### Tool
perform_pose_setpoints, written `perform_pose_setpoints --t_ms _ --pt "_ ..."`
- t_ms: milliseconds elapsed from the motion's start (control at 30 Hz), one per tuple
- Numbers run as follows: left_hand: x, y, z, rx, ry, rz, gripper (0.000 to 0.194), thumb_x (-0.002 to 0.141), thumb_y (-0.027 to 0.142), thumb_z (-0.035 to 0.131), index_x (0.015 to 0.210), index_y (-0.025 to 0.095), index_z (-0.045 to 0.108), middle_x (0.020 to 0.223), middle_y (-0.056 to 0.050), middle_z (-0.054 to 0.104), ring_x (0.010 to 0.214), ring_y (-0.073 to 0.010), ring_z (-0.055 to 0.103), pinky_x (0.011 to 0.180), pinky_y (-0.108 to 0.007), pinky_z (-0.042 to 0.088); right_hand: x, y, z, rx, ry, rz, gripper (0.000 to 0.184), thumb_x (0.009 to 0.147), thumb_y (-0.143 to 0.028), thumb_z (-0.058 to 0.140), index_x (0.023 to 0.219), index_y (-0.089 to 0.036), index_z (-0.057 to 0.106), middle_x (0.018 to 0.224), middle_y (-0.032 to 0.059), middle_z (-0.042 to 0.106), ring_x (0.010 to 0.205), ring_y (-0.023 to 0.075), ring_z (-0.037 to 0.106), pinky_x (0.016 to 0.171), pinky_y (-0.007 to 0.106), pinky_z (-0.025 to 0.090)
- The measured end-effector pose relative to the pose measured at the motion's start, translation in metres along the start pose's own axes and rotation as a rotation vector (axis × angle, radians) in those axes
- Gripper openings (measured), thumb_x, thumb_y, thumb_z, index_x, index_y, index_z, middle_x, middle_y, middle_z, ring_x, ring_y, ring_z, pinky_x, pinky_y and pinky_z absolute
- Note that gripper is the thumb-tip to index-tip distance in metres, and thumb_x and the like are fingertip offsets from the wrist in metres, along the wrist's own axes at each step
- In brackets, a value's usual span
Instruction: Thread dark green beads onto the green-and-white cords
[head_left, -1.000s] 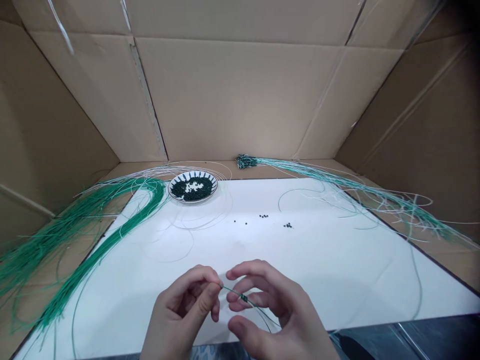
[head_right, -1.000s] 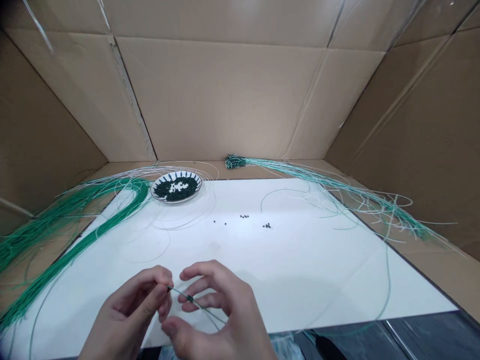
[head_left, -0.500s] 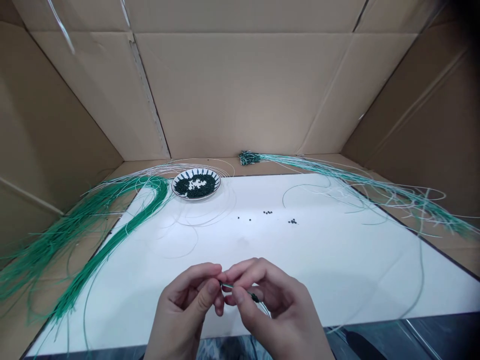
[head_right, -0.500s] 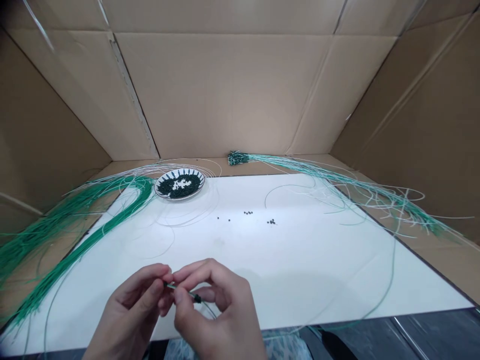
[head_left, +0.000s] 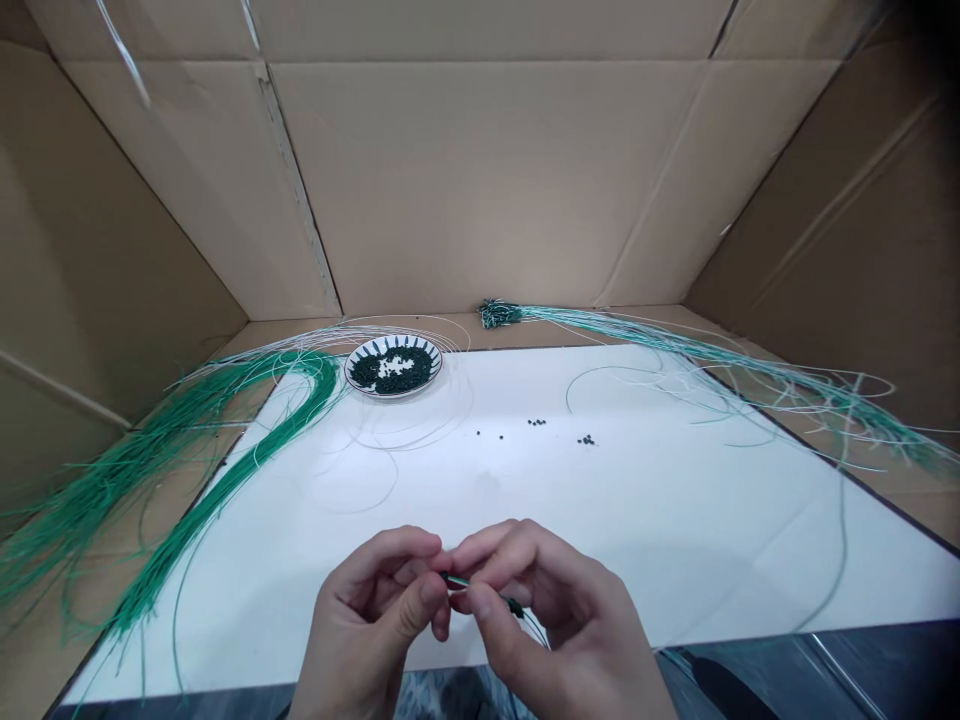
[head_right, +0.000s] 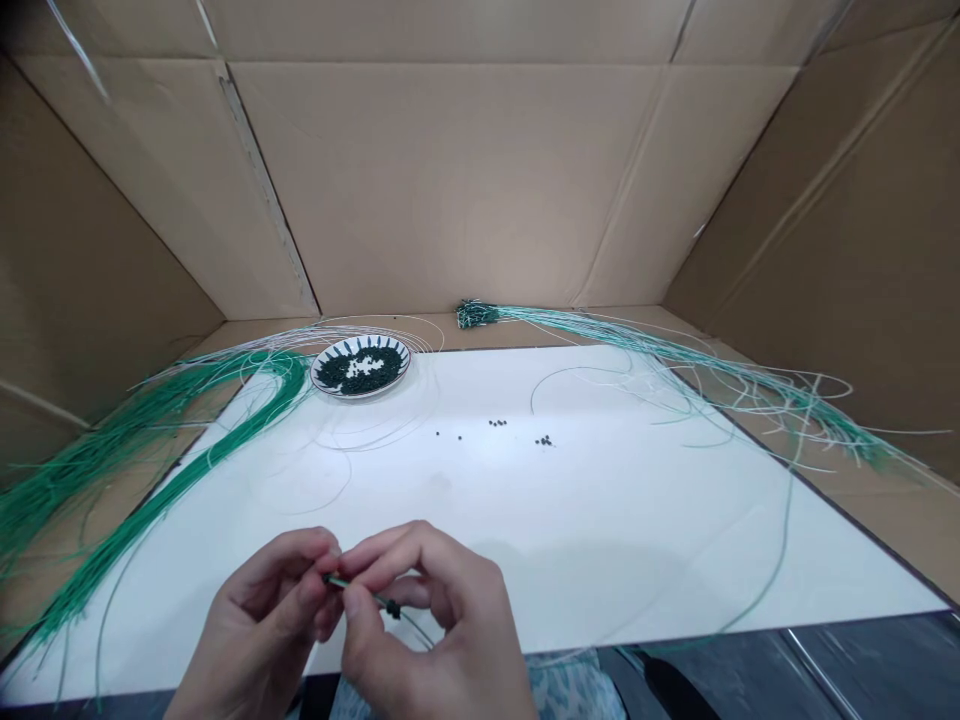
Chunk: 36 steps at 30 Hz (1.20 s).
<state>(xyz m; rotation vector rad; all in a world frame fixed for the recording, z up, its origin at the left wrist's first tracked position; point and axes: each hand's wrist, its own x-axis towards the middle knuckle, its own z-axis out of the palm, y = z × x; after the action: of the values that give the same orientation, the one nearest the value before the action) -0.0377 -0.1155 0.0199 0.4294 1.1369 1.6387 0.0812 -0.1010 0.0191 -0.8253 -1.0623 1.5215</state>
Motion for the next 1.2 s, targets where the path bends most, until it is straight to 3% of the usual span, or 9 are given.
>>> perform_pose_setpoints --t_ms 733,1200 --pt "-0.005 0.001 0.002 -0.016 0.008 -0.004 0.038 0.035 0.037 0.104 0.059 0.020 0.079 0.051 0.003 0.067 0.040 -0.0031 0.055 0.043 -0.010 0.042 -0.001 -0.004 0.005 0.008 0.030 0.016 0.017 0.070 -0.007 0.076 0.065 -0.022 0.067 0.082 0.0001 0.075 0.071 0.0162 0.072 0.066 0.026 0.059" --pt "-0.005 0.002 0.002 0.011 0.011 -0.006 0.038 0.035 0.037 0.103 0.058 0.020 0.078 0.052 0.002 0.067 0.040 -0.0061 0.054 0.042 -0.015 0.044 -0.002 -0.009 0.007 0.006 0.045 0.012 0.019 0.067 -0.005 0.072 0.064 -0.022 0.065 0.080 -0.0005 0.076 0.070 0.0159 0.073 0.065 0.025 0.059"
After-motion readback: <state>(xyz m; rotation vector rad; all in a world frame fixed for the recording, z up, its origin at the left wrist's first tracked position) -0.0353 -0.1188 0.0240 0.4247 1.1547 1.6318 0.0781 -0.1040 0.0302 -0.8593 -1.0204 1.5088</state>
